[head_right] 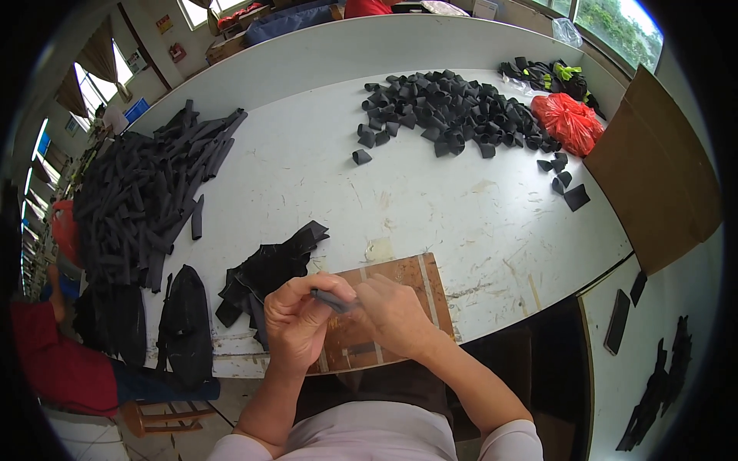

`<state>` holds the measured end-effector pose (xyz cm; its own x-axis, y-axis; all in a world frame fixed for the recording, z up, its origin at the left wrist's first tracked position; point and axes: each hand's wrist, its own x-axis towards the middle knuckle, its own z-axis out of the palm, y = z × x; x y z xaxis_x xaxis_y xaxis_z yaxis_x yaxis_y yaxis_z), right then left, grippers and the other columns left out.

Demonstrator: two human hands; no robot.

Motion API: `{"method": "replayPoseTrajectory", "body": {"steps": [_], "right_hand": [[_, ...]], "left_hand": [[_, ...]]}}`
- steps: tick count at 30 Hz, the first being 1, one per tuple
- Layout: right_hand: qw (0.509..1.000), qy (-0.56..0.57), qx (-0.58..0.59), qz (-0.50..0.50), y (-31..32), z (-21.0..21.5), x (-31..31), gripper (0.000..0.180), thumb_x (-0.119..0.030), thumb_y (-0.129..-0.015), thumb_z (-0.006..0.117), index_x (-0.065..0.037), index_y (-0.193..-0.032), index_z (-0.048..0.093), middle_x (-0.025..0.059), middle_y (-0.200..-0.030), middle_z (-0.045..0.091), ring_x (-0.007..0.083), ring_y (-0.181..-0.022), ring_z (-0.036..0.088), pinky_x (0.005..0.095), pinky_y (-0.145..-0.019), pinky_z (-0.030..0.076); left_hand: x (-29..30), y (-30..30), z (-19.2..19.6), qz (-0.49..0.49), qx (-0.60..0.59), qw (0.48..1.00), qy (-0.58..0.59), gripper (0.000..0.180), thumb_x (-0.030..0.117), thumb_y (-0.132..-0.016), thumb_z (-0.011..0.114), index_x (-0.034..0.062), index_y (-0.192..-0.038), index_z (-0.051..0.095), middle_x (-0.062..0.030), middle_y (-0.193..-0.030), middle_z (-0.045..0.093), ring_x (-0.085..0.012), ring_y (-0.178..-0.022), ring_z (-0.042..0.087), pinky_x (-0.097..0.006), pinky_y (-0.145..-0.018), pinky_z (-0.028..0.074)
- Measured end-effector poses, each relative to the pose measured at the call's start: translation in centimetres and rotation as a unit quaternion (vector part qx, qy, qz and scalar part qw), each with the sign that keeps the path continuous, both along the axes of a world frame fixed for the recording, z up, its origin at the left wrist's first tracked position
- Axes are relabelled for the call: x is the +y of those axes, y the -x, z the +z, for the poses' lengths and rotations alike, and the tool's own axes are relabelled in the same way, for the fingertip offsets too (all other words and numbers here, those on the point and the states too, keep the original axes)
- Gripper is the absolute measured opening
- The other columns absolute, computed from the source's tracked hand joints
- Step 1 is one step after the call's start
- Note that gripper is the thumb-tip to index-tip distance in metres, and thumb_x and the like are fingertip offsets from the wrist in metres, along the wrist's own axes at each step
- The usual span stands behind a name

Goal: The person is applying glue to black foam pieces by rubbing them against an adhesive-coated board on a workbench.

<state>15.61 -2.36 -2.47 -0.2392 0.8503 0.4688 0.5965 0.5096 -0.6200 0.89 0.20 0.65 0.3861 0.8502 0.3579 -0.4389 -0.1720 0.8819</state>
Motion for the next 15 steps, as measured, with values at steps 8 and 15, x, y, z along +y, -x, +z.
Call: {"method": "replayPoseTrajectory", "body": {"steps": [8, 15], "right_hand": [[0.999, 0.029, 0.029, -0.006, 0.3, -2.2, -0.3, 0.011, -0.008, -0.074, 0.054, -0.005, -0.082, 0.048, 0.0103, -0.070, 0.051, 0.0302, -0.068, 0.051, 0.0393, -0.056, 0.042], [0.998, 0.046, -0.038, -0.024, 0.2, 0.0, -0.7, 0.017, -0.015, -0.074, 0.059, -0.004, -0.081, 0.047, 0.0116, -0.074, 0.052, 0.0301, -0.069, 0.051, 0.0399, -0.056, 0.042]], "left_hand": [[-0.5, 0.0, 0.6, 0.039, 0.068, 0.997, -0.009, 0.012, 0.000, -0.080, 0.056, -0.0039, -0.092, 0.057, -0.0141, -0.085, 0.061, -0.0162, -0.081, 0.057, -0.030, -0.079, 0.045], [-0.3, 0.3, 1.0, -0.008, -0.007, 1.000, -0.002, 0.016, 0.007, -0.083, 0.056, -0.0032, -0.095, 0.057, -0.0111, -0.091, 0.058, -0.0134, -0.078, 0.055, -0.023, -0.070, 0.044]]}}
